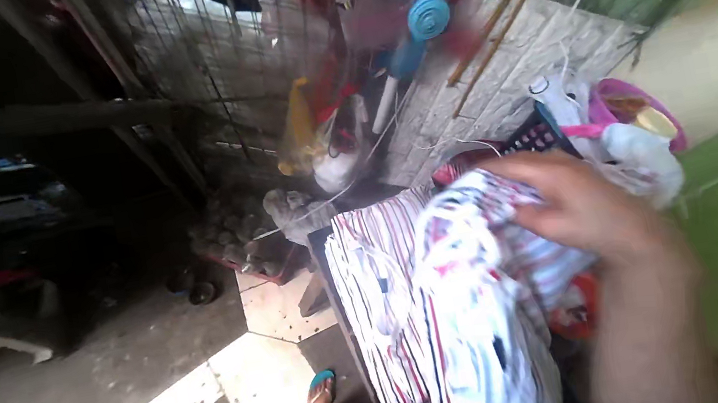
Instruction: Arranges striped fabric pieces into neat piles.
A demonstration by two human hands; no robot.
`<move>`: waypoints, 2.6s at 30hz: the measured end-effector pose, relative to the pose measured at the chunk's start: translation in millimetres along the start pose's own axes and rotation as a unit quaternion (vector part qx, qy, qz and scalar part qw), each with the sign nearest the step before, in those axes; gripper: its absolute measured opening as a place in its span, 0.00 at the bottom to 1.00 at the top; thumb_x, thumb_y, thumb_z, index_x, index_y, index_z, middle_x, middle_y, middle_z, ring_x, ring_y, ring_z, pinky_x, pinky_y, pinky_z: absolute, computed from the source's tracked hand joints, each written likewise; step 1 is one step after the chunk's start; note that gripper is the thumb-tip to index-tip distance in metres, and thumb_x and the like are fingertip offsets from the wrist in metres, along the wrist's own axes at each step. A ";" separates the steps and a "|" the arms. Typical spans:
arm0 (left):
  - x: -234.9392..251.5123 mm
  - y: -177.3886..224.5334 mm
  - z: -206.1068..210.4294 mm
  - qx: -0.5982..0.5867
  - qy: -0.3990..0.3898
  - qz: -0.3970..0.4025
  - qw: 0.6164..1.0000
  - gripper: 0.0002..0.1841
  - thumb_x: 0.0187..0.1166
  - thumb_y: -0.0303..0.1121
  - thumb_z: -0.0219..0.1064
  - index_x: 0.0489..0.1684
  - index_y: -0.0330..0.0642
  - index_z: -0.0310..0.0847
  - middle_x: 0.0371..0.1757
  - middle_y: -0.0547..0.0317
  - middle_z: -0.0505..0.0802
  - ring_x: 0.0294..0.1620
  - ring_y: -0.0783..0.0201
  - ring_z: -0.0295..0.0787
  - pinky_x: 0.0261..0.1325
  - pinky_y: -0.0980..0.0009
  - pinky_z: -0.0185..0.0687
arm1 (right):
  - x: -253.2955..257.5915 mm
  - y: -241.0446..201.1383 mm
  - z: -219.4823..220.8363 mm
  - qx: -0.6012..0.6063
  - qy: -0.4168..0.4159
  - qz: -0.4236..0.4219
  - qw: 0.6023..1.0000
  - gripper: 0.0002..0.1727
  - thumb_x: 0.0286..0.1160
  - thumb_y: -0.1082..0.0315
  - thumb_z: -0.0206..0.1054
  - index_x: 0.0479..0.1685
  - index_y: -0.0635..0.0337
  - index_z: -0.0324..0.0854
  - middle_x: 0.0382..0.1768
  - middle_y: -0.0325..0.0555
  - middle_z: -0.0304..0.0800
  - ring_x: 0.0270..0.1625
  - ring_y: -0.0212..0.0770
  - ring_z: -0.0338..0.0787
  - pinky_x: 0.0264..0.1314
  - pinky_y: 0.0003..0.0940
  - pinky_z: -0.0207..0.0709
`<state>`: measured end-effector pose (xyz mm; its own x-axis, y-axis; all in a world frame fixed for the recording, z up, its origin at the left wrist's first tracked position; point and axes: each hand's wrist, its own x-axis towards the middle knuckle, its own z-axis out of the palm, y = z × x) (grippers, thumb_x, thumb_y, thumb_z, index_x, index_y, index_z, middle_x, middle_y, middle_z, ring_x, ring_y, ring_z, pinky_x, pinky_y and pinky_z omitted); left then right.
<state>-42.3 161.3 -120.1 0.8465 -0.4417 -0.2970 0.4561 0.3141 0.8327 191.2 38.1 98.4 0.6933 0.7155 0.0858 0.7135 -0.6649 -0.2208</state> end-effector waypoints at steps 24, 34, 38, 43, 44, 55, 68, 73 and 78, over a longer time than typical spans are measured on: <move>53.9 -10.0 -44.2 -0.118 0.124 -0.089 0.981 0.32 0.73 0.33 0.74 0.76 0.31 0.66 0.60 0.54 0.89 0.59 0.69 0.88 0.66 0.70 0.84 | -137.0 68.9 199.0 0.155 -0.001 0.582 0.798 0.32 0.85 0.48 0.63 0.62 0.75 0.81 0.57 0.73 0.87 0.64 0.68 0.86 0.71 0.68 0.72; 65.5 -21.0 -38.8 -0.066 0.123 -0.103 0.985 0.34 0.72 0.33 0.77 0.76 0.30 0.67 0.62 0.50 0.88 0.62 0.68 0.87 0.68 0.69 0.82 | -143.1 70.2 215.8 0.125 -0.042 0.625 0.770 0.35 0.90 0.44 0.53 0.73 0.73 0.75 0.65 0.73 0.84 0.72 0.69 0.82 0.76 0.66 0.70; 60.9 -16.3 -39.5 -0.089 0.144 -0.106 0.980 0.34 0.73 0.33 0.77 0.77 0.32 0.66 0.62 0.50 0.89 0.62 0.67 0.88 0.67 0.67 0.84 | -138.6 63.4 199.9 0.108 -0.036 0.616 0.779 0.33 0.89 0.45 0.56 0.70 0.71 0.79 0.61 0.72 0.87 0.68 0.69 0.85 0.72 0.67 0.72; 59.5 -26.6 -49.4 -0.012 0.162 -0.122 0.979 0.32 0.74 0.37 0.76 0.75 0.32 0.69 0.58 0.50 0.91 0.56 0.62 0.92 0.61 0.62 0.90 | -141.6 64.0 200.0 0.139 -0.034 0.631 0.763 0.31 0.90 0.47 0.56 0.71 0.68 0.79 0.62 0.70 0.87 0.70 0.67 0.85 0.75 0.65 0.71; 60.8 -28.8 -52.1 0.003 0.158 -0.123 0.980 0.32 0.75 0.37 0.76 0.75 0.31 0.69 0.58 0.49 0.91 0.56 0.62 0.91 0.61 0.62 0.89 | -149.0 67.4 212.1 0.163 -0.027 0.634 0.756 0.32 0.90 0.46 0.54 0.72 0.67 0.78 0.65 0.69 0.86 0.72 0.67 0.83 0.77 0.65 0.70; 44.7 3.0 -49.3 0.165 0.150 -0.211 0.952 0.26 0.86 0.36 0.63 0.78 0.33 0.62 0.54 0.51 0.89 0.43 0.66 0.92 0.44 0.68 0.92 | -330.0 49.9 222.9 0.263 0.116 0.702 0.652 0.26 0.94 0.58 0.51 0.78 0.69 0.72 0.70 0.69 0.82 0.72 0.63 0.83 0.78 0.60 0.71; 37.7 9.6 11.6 0.299 -0.343 -0.063 0.888 0.07 0.84 0.34 0.65 0.48 0.44 0.88 0.47 0.71 0.93 0.49 0.78 0.89 0.58 0.75 0.87 | -553.5 -162.9 318.8 0.265 0.147 0.897 0.323 0.20 0.90 0.68 0.56 0.69 0.77 0.77 0.67 0.74 0.83 0.73 0.64 0.82 0.79 0.56 0.69; 79.8 77.8 98.7 0.106 -0.364 0.204 0.903 0.09 0.86 0.39 0.62 0.51 0.50 0.87 0.49 0.71 0.94 0.51 0.73 0.90 0.56 0.76 0.84 | -567.7 -160.5 343.4 0.307 0.051 0.876 0.369 0.24 0.88 0.63 0.59 0.76 0.71 0.74 0.72 0.71 0.79 0.76 0.63 0.79 0.81 0.54 0.69; 69.8 39.6 167.0 0.046 -0.292 0.213 0.931 0.11 0.84 0.42 0.65 0.51 0.48 0.89 0.47 0.64 0.96 0.49 0.69 0.92 0.58 0.72 0.87 | -604.9 -140.7 330.3 0.295 0.127 0.856 0.406 0.20 0.89 0.66 0.57 0.70 0.73 0.79 0.69 0.69 0.82 0.73 0.60 0.83 0.79 0.51 0.72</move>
<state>-11.0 2.6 -29.8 0.6386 -0.6845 0.3516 0.0649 0.5031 0.8618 -362.0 -230.4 -243.4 0.1639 -0.7809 -0.6028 -0.9308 0.0799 -0.3566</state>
